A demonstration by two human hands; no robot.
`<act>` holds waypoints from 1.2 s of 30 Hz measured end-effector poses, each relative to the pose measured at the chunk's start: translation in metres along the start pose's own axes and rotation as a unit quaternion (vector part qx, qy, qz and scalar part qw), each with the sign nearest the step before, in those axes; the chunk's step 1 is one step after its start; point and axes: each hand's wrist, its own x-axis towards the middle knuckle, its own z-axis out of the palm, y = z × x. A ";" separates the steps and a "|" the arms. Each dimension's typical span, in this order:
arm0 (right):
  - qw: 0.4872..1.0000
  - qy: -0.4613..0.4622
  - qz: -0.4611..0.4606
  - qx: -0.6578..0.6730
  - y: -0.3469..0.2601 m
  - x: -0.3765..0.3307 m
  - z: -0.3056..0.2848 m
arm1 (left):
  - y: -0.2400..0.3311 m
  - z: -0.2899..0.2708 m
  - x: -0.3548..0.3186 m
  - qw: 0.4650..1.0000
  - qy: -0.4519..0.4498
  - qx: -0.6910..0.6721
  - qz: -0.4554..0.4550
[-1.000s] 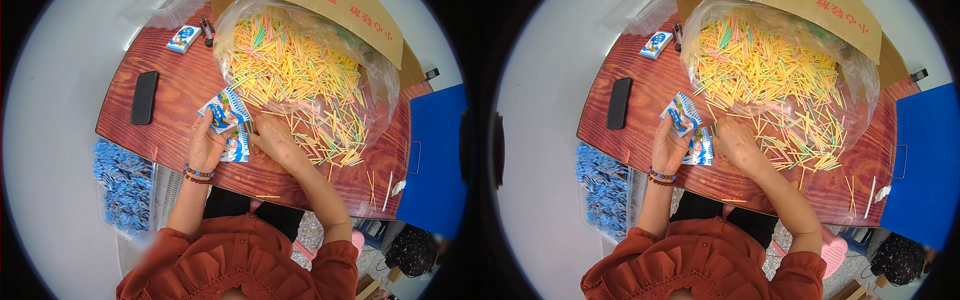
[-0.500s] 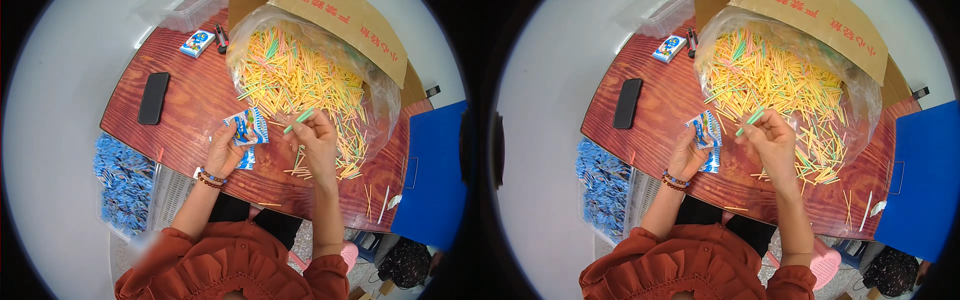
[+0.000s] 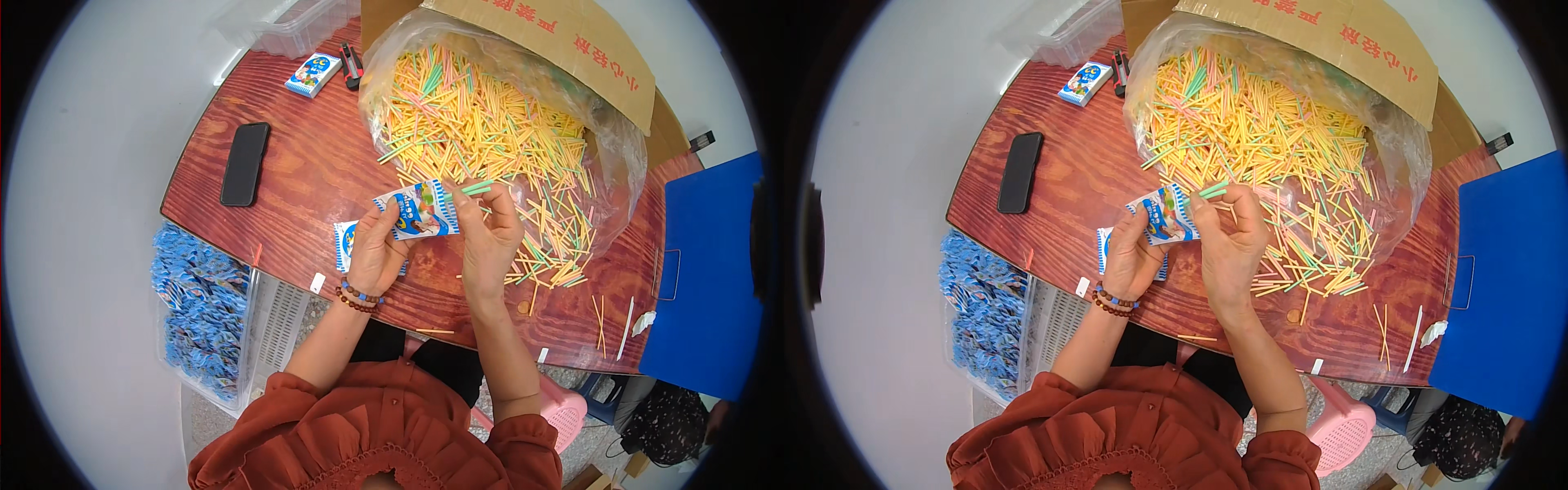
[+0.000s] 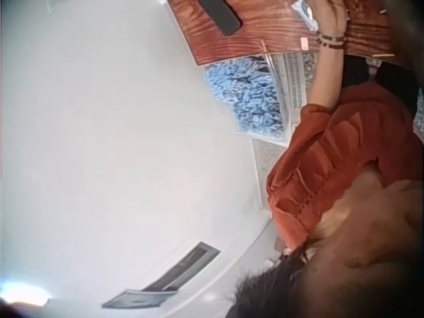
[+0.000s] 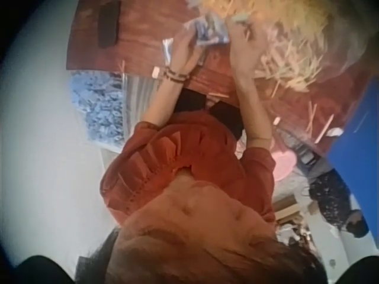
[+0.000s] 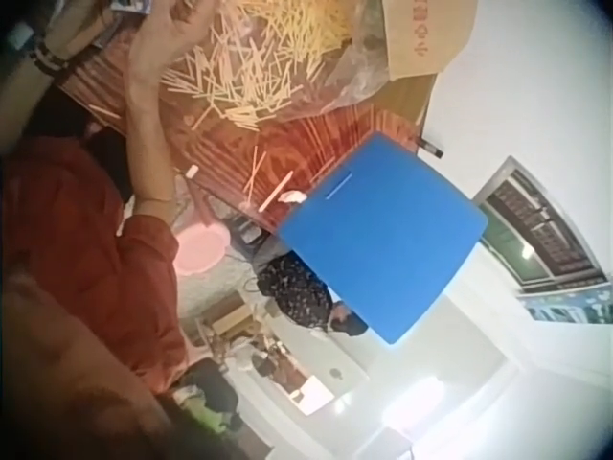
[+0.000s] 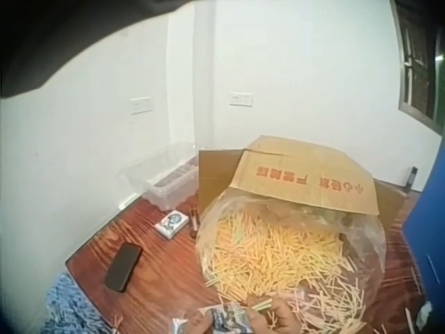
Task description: Counting and placing yellow plastic sticks into small blue-and-white packets at a workstation.
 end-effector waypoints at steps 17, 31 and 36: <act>0.901 -0.147 -0.227 -0.340 -0.004 0.028 -0.015 | -0.015 0.006 0.008 0.990 -0.006 -0.140 -0.032; 0.814 -0.281 -0.215 -0.461 -0.053 0.053 0.001 | 0.001 -0.007 0.010 0.998 -0.029 -0.052 -0.037; 0.787 -0.318 -0.186 -0.495 -0.057 0.060 0.017 | 0.007 -0.005 0.011 0.997 -0.008 -0.063 -0.039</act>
